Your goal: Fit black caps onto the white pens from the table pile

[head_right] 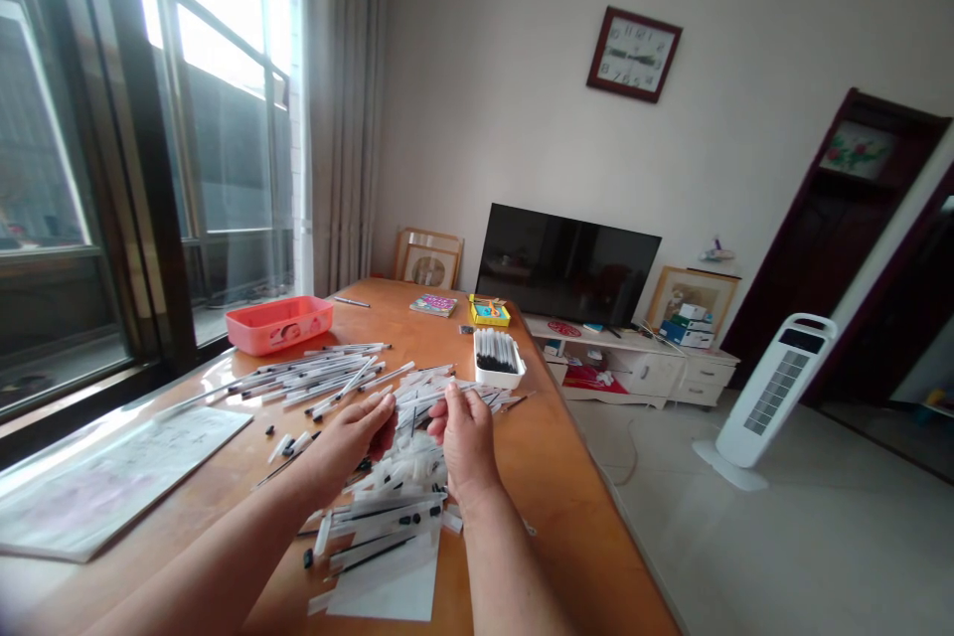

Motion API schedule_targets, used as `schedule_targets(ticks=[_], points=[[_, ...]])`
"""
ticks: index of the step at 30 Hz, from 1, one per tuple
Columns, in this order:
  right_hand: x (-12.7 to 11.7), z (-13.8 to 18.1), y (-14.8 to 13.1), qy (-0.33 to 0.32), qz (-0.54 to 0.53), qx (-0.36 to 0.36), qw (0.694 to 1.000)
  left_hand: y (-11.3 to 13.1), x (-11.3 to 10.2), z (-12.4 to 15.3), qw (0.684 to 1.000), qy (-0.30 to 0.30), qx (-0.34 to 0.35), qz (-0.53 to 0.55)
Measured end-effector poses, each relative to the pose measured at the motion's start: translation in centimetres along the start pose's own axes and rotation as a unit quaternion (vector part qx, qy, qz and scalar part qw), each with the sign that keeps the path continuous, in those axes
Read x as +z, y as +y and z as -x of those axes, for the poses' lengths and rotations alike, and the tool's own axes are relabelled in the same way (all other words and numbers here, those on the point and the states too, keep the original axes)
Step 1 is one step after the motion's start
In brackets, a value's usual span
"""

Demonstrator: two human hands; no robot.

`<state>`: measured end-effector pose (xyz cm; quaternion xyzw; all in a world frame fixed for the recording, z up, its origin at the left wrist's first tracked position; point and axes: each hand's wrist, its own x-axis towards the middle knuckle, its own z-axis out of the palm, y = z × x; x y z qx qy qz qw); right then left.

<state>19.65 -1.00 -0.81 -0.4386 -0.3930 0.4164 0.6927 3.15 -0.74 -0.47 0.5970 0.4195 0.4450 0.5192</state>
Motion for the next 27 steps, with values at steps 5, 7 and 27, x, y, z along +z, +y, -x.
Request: schedule_targets(ticks=[5,7,27], points=[[-0.04,-0.03,-0.09,0.004,-0.001,0.001,1.0,0.15,-0.02,0.02,0.999,0.017,-0.024,0.031],[-0.15,-0.19,0.03,0.009,-0.004,0.003,1.0,0.12,-0.02,0.03,0.999,0.008,0.005,0.042],[-0.27,-0.19,-0.17,0.003,-0.011,0.004,1.0,0.12,-0.09,-0.04,0.998,0.007,-0.035,0.048]])
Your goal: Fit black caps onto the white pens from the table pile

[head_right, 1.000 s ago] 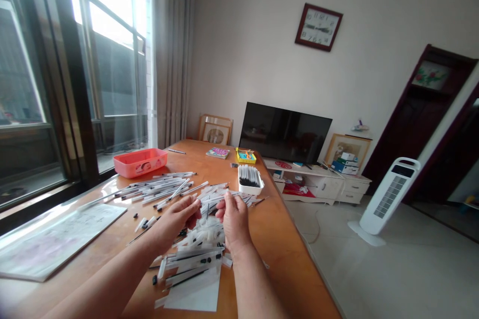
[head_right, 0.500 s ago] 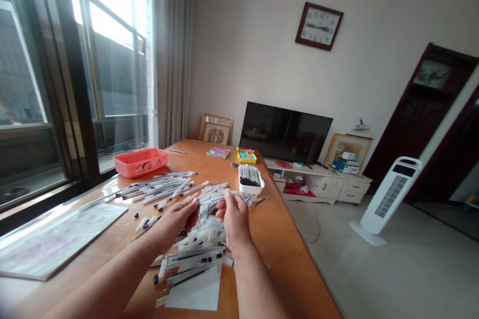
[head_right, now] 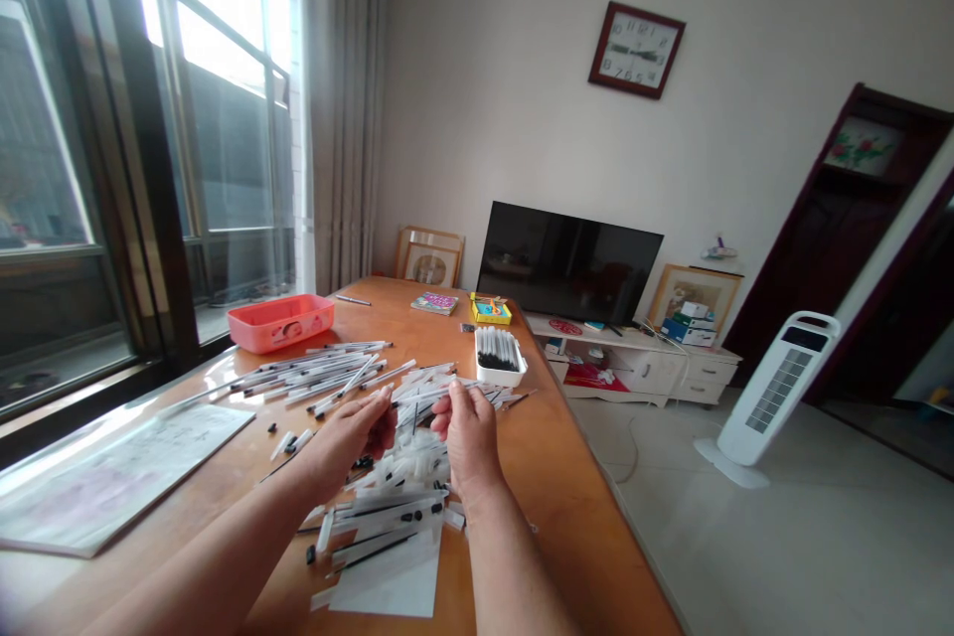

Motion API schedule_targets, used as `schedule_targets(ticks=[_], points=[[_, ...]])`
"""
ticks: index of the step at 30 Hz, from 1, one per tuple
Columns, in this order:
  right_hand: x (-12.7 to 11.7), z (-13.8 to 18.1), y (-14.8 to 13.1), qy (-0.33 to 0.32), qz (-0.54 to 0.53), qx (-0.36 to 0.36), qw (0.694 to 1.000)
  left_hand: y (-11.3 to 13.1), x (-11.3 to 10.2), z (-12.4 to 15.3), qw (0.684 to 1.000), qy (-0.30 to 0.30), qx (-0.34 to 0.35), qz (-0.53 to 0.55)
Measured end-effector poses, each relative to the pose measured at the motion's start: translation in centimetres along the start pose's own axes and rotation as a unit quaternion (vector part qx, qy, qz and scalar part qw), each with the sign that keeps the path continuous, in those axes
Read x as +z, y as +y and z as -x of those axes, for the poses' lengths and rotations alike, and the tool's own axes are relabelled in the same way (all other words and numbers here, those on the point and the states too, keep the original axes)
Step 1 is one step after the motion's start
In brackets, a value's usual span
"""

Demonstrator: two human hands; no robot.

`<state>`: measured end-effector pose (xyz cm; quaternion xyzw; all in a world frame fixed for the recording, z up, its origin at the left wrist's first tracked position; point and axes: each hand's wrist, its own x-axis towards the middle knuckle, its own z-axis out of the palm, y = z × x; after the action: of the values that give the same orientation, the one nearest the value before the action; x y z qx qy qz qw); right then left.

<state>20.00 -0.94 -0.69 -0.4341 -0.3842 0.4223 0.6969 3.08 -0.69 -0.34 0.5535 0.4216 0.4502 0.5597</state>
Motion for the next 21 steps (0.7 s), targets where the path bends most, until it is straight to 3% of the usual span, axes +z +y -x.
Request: schedule_targets(ticks=[5,13,21], points=[[0.0,0.1,-0.4,0.001,-0.012,-0.006,1.0,0.5,0.1,0.4,0.999,-0.024,0.046,0.005],[-0.1,0.0,-0.7,0.009,-0.017,-0.013,1.0,-0.5,-0.5,-0.2,1.0,-0.013,0.012,-0.018],[-2.1,-1.6,-1.1,0.097,0.028,-0.027,0.994,-1.1,-1.6,-1.2,0.997,0.06,-0.021,-0.04]])
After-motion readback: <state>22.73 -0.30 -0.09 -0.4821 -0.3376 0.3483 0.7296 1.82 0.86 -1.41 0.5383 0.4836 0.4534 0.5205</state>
